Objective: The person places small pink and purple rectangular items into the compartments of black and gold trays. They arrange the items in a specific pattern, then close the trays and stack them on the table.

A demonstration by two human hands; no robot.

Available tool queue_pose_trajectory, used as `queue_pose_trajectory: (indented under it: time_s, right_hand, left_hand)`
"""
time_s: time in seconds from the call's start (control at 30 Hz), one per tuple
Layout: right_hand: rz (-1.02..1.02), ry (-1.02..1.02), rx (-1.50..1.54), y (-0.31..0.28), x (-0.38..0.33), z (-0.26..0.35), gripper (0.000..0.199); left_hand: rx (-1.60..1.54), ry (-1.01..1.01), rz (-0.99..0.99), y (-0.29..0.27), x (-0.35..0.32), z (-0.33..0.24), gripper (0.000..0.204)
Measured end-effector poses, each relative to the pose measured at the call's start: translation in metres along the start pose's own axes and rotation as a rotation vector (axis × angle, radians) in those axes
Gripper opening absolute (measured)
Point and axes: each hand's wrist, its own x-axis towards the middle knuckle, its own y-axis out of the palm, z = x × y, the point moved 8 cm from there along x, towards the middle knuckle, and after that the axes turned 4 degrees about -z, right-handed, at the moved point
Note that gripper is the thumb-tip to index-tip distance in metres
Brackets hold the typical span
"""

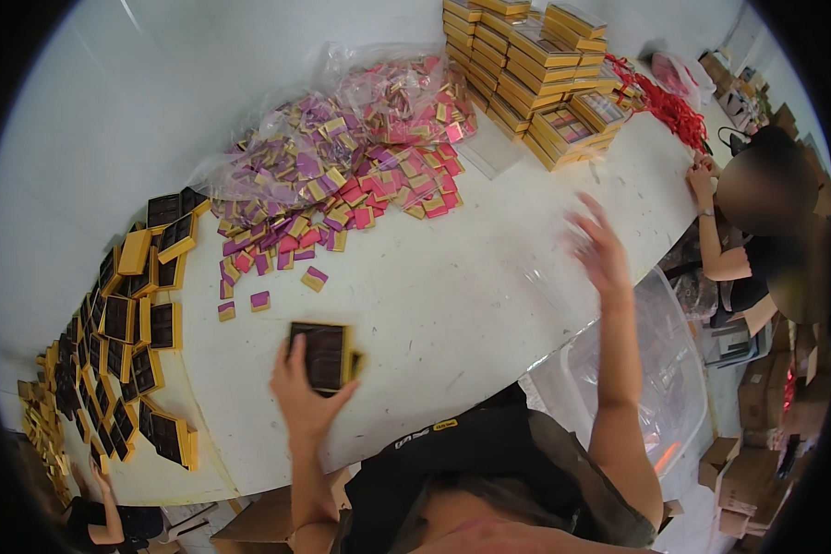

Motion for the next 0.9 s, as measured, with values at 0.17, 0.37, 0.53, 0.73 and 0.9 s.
queue_pose_trajectory:
  time_s: [0.17, 0.37, 0.53, 0.73, 0.9]
  right_hand:
    - [0.107, 0.053, 0.178, 0.137, 0.155, -0.029, 0.043]
    - [0.117, 0.041, 0.2, 0.194, 0.264, -0.034, 0.054]
    - [0.312, -0.079, 0.033, 0.212, 0.15, -0.027, 0.078]
    - [0.689, -0.146, -0.343, 0.193, -0.063, -0.066, 0.058]
    - [0.421, 0.011, -0.253, 0.098, -0.039, -0.071, 0.032]
  left_hand:
    - [-0.218, 0.028, 0.028, 0.034, 0.011, -0.062, 0.105]
    - [-0.27, 0.087, -0.086, 0.019, 0.024, -0.078, 0.107]
    - [-0.532, 0.027, -0.035, 0.014, 0.03, -0.076, 0.107]
    - [-0.415, 0.197, 0.091, 0.033, 0.034, -0.103, 0.124]
    - [-0.309, 0.331, 0.396, 0.038, -0.008, -0.056, 0.09]
